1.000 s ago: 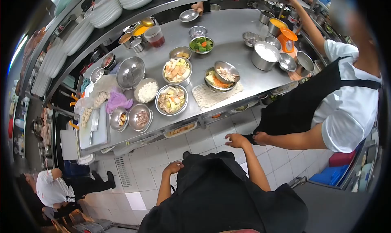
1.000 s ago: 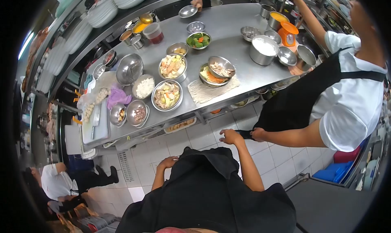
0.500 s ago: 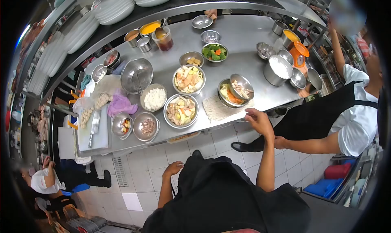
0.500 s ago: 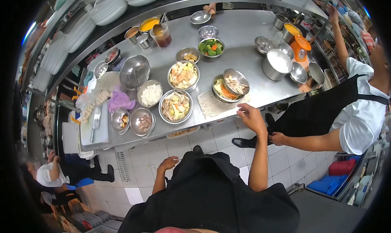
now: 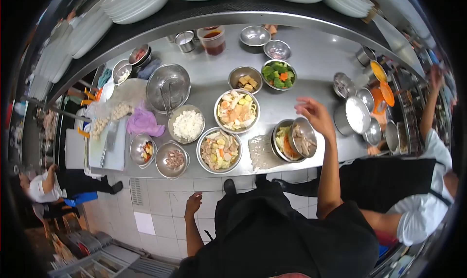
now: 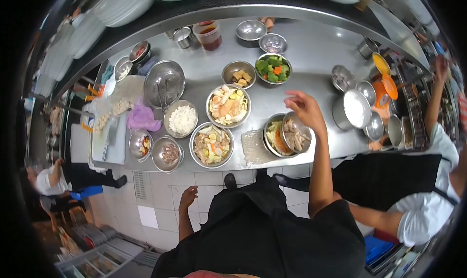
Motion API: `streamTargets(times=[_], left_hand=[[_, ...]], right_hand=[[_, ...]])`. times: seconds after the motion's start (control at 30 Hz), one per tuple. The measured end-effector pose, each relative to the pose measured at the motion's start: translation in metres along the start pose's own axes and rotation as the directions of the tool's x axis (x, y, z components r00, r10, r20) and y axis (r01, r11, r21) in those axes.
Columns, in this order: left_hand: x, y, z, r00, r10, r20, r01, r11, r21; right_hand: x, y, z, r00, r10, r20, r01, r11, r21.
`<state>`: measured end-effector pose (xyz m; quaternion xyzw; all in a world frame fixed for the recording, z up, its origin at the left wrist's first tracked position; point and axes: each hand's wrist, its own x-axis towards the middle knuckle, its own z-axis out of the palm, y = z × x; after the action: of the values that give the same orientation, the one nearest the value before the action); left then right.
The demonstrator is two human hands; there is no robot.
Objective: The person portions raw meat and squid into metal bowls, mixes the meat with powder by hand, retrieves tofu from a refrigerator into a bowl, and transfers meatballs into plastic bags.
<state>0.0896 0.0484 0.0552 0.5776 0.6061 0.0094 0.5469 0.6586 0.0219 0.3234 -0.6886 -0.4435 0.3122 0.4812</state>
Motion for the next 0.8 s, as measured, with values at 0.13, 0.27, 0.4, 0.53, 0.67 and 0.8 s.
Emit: streamTargets(times=[0.13,0.27,0.4,0.53,0.67,0.8], left_hand=[[-0.005,-0.068,0.057,0.957,0.289,-0.002,-0.288,0.957,0.043],[-0.050,-0.050,0.124,0.997,-0.077,0.026,0.082,0.930,-0.359],[-0.090,-0.032,0.174,0.994,-0.095,0.057,0.109,0.930,-0.351],[-0.125,-0.028,0.207,0.926,-0.370,0.074,0.339,0.729,-0.595],[-0.143,-0.046,0.217,0.923,-0.376,0.077,0.366,0.802,-0.472],[-0.130,-0.058,0.191,0.934,-0.347,0.081,0.353,0.868,-0.350]], right_hand=[[0.106,0.030,0.012,0.975,0.028,0.219,-0.067,0.982,0.175],[0.214,0.058,0.050,0.971,0.068,0.229,-0.126,0.959,0.252],[0.339,0.100,0.101,0.992,0.076,0.103,-0.079,0.997,0.023],[0.432,0.161,0.133,0.974,0.209,-0.087,-0.226,0.926,-0.302],[0.431,0.166,0.131,0.981,0.053,-0.188,-0.138,0.867,-0.478],[0.402,0.158,0.127,0.940,-0.249,-0.234,0.097,0.852,-0.514]])
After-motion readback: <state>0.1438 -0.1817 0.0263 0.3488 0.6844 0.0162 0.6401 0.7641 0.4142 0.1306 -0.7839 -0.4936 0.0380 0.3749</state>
